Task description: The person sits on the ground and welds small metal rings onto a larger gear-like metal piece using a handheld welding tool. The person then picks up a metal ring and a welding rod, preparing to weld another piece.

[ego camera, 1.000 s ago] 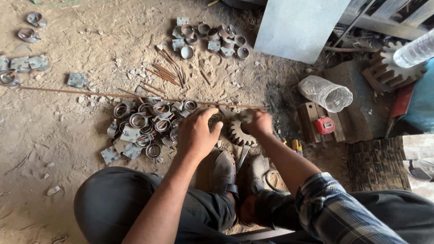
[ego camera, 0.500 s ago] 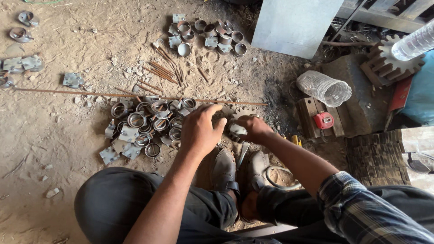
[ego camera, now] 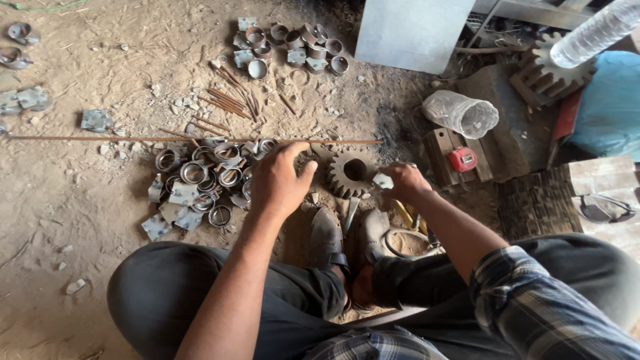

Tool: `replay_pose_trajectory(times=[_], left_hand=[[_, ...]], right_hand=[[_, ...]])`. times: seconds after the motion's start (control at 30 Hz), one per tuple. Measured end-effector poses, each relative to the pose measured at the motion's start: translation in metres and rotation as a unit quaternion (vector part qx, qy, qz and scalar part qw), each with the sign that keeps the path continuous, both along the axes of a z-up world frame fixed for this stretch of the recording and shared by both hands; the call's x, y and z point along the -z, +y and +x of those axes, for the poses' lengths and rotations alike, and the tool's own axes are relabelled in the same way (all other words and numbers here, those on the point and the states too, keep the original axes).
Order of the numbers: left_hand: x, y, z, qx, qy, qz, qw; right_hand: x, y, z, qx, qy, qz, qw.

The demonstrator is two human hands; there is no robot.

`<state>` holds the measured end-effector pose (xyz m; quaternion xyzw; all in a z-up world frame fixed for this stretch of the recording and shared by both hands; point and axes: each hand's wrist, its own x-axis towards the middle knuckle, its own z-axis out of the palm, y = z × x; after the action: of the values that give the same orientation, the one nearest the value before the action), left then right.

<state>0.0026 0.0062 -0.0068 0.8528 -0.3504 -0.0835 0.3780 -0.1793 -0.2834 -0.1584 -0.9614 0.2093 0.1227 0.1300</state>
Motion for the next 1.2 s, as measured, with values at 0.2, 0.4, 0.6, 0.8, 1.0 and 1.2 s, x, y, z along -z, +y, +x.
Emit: replay_pose_trajectory(times=[0.2,0.4,0.6,0.8,1.0,1.2], left_hand=[[0.001,0.003,-0.001,-0.008,-0.017,-0.047,0.999],[0.003,-0.002,-0.005,0.007,-0.010,-0.011,1.000],[0.008,-0.003,-0.007,0.020,0.015,0.036,0.999],[0.024,-0.019,-0.010,0.025,0.043,0.084,0.995],[0.055,-0.031,-0.005,0.037,0.056,0.212,0.975],[0.054,-0.038,0.009,0.014,0.102,0.067,0.992]], right_hand=[[-0.006,0.003,0.004,0.016,-0.217,0.000,0.976],[0.011,0.026,0.032,-0.004,-0.259,-0.037,0.965],[0.024,0.049,0.017,-0.065,-0.082,-0.048,0.993],[-0.011,0.061,0.028,-0.047,-0.045,-0.023,0.998],[-0.094,0.073,0.050,0.041,-0.196,0.077,0.977],[-0.207,0.054,-0.013,-0.008,-0.317,0.008,0.948]])
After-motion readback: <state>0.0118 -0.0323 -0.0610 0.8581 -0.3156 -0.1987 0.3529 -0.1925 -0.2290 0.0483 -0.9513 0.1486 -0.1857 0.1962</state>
